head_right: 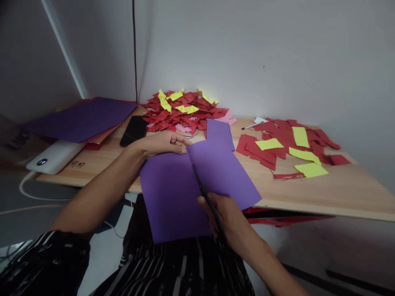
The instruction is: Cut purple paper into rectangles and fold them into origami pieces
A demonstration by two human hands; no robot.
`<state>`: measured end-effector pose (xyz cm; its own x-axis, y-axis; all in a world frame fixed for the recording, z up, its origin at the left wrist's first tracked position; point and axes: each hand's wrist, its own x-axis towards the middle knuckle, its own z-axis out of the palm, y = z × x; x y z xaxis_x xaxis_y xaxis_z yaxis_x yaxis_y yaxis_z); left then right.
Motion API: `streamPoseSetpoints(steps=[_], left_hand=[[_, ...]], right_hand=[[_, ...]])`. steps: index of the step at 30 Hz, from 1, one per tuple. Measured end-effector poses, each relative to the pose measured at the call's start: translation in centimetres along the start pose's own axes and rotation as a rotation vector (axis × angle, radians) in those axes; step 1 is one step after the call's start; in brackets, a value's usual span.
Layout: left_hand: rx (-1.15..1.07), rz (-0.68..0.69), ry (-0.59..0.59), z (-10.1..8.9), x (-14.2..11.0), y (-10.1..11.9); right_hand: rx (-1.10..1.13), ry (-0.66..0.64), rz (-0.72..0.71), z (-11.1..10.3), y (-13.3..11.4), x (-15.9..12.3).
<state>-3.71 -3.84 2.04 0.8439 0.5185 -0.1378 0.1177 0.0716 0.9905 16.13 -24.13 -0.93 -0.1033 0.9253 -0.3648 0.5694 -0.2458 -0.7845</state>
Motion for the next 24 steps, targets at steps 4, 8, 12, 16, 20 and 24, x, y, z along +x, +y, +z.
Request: streamPoseSetpoints(steps=[4, 8, 12, 16, 20, 24], left_hand=[[0.004, 0.009, -0.011, -0.1, -0.2, 0.0], [-0.013, 0.018, -0.019, 0.2, -0.2, 0.1], [-0.018, 0.009, -0.029, 0.5, -0.2, 0.4], [-0.019, 0.009, -0.031, 0.6, -0.3, 0.5], [-0.015, 0.018, -0.041, 0.5, -0.3, 0.5], [-0.011, 0.018, -0.032, 0.5, -0.3, 0.4]], right_hand=[[0.006, -0.055, -0.07, -0.4, -0.5, -0.3], [-0.036, -0.062, -0.094, -0.7, -1.5, -0.7], [-0.096, -0.059, -0.116, -1.0, -2.2, -1.0], [-0.065, -0.086, -0.086, -1.0, -2.4, -1.0], [-0.055, -0.078, -0.076, -0.9, -2.2, -0.8], [-0.04, -0.054, -0.07, -0.6, -1.8, -0.4]])
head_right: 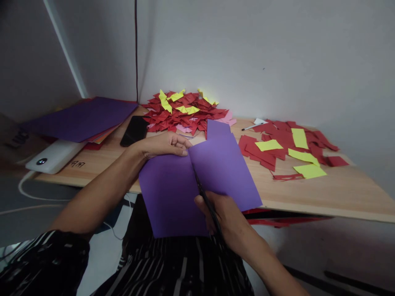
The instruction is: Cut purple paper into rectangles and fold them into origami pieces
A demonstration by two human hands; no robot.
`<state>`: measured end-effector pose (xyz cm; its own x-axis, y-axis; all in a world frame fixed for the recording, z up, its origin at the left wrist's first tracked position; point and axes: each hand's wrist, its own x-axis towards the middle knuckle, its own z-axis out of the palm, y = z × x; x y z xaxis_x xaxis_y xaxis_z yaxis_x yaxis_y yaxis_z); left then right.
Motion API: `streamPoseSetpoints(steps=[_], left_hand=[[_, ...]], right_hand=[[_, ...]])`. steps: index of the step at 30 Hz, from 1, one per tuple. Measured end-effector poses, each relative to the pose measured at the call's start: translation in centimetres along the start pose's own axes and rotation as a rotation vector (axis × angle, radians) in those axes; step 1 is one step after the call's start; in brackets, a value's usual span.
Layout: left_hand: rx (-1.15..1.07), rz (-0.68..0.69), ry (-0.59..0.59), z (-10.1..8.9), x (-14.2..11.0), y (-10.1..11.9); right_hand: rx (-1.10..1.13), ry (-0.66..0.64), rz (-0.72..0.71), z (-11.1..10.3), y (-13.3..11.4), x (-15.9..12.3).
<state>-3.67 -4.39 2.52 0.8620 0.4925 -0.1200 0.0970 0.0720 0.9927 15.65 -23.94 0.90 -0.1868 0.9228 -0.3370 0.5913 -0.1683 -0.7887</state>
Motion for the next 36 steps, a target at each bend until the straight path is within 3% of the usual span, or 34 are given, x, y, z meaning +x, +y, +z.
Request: streamPoseSetpoints(steps=[17, 25, 36], left_hand=[[0.042, -0.007, 0.017, -0.3, 0.1, -0.3], [-0.027, -0.018, 0.022, 0.1, -0.1, 0.1], [-0.036, -0.032, 0.003, 0.3, -0.2, 0.2]], right_hand=[[0.048, 0.065, 0.111, 0.9, 0.7, 0.8], [0.107, -0.007, -0.011, -0.1, -0.8, 0.0], [0.076, -0.01, 0.019, -0.1, -1.5, 0.0]])
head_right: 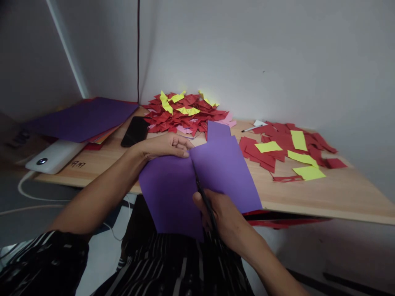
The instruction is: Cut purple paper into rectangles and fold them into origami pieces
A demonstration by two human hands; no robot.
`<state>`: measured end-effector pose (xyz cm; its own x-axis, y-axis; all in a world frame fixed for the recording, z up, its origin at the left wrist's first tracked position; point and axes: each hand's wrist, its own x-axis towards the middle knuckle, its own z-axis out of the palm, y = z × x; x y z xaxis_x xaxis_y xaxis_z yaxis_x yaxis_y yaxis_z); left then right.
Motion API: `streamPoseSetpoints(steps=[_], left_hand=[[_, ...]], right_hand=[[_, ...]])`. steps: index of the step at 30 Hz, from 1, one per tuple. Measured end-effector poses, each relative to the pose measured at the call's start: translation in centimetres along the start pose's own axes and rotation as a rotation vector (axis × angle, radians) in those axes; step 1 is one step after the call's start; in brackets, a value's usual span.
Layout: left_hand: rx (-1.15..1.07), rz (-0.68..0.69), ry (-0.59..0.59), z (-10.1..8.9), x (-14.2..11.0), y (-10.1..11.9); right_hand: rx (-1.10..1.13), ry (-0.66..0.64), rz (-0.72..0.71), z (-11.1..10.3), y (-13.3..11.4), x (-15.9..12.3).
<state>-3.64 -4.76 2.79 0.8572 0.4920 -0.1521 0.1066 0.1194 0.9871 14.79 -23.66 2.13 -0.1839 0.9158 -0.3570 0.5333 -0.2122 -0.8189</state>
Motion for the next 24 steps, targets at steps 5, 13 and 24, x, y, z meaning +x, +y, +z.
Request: streamPoseSetpoints(steps=[5, 13, 24], left_hand=[[0.011, 0.02, 0.011, -0.2, 0.0, -0.1], [0.015, 0.017, 0.029, -0.1, 0.1, -0.1], [-0.006, 0.009, 0.04, 0.0, 0.2, -0.1]], right_hand=[[-0.025, 0.029, -0.013, 0.2, 0.5, 0.6], [-0.001, 0.071, 0.04, 0.5, 1.0, 1.1], [-0.003, 0.049, 0.003, 0.4, 1.1, 0.8]])
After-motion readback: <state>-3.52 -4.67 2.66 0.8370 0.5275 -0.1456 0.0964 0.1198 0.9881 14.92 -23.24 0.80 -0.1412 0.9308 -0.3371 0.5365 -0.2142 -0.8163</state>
